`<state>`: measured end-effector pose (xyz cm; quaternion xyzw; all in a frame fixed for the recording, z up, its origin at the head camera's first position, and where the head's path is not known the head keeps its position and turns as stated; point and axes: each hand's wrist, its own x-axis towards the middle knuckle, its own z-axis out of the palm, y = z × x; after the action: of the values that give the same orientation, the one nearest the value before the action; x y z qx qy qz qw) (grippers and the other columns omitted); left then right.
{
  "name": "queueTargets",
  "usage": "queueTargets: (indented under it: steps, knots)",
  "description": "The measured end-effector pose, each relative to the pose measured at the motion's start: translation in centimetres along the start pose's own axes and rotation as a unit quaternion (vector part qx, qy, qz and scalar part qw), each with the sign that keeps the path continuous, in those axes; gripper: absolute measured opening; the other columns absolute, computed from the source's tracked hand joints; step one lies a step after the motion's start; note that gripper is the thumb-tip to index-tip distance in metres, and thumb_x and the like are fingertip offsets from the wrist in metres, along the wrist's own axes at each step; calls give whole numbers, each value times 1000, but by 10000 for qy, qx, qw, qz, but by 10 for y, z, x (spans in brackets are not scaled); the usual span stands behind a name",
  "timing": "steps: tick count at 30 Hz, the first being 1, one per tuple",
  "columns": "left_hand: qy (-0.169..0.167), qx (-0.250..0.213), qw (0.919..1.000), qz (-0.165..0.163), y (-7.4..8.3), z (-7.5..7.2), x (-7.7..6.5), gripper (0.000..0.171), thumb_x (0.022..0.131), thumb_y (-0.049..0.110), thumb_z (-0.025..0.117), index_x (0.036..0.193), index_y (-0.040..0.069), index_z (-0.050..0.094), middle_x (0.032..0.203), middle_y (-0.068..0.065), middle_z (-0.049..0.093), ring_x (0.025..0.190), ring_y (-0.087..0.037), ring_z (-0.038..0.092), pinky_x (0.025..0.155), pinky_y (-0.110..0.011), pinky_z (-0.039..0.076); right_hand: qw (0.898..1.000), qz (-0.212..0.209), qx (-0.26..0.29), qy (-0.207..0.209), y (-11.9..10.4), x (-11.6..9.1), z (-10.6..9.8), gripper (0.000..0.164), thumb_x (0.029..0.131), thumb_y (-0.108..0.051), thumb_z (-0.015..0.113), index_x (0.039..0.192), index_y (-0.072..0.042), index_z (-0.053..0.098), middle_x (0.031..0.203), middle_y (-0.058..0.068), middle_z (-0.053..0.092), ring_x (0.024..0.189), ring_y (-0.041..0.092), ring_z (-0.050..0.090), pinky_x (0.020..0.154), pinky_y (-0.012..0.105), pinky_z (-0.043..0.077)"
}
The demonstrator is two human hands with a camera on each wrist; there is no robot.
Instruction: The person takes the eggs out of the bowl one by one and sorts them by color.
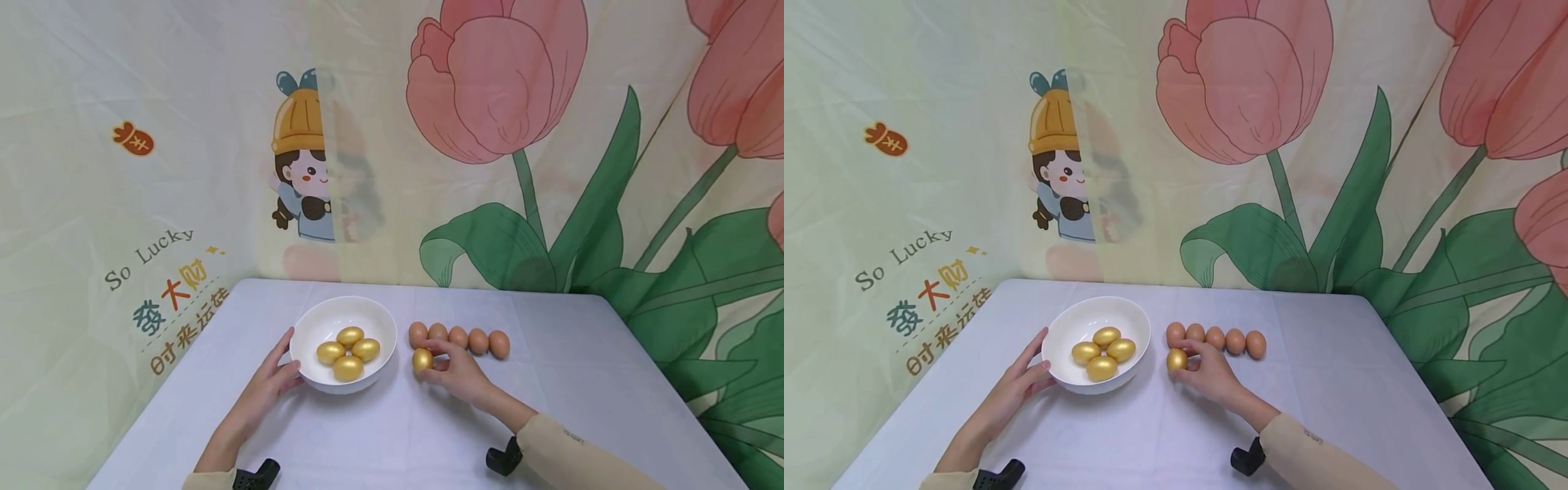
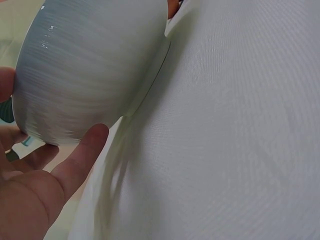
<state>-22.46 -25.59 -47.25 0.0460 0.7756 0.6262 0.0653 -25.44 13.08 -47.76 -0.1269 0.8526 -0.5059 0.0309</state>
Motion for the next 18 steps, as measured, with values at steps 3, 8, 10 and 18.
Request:
queueTargets:
  steps: [3, 8, 10, 18]
  knots:
    - [-2, -9, 10000, 9, 0, 0, 0, 72, 113, 27, 50, 173, 26, 10, 179, -15, 2, 150, -47, 42, 113, -44, 55, 9998, -98, -171, 104, 3, 3, 3, 55, 82, -6, 90, 134, -5, 70, 120, 13, 67, 89, 23, 66, 71, 21, 61]
    - [-1, 18, 10000, 7, 1, 0, 0, 72, 113, 29, 51, 173, 26, 11, 179, -14, 2, 150, -46, 41, 113, -43, 55, 9987, -173, -408, 236, 6, 8, 7, 54, 81, -5, 91, 131, -5, 72, 115, 10, 69, 83, 23, 64, 67, 20, 58]
    - [6, 30, 10000, 7, 1, 0, 0, 72, 113, 29, 50, 173, 26, 11, 179, -14, 2, 150, -46, 41, 112, -43, 55, 9981, -253, -491, 284, 6, 9, 8, 54, 80, -4, 91, 131, -4, 72, 113, 10, 70, 82, 23, 63, 66, 20, 58]
    - [64, 83, 9999, -95, 1, 1, 0, 72, 113, 29, 50, 173, 27, 11, 179, -13, 3, 150, -45, 42, 112, -43, 56, 9965, -491, -605, 316, 7, 10, 10, 54, 80, -1, 91, 131, -2, 72, 110, 8, 70, 85, 26, 63, 65, 19, 56]
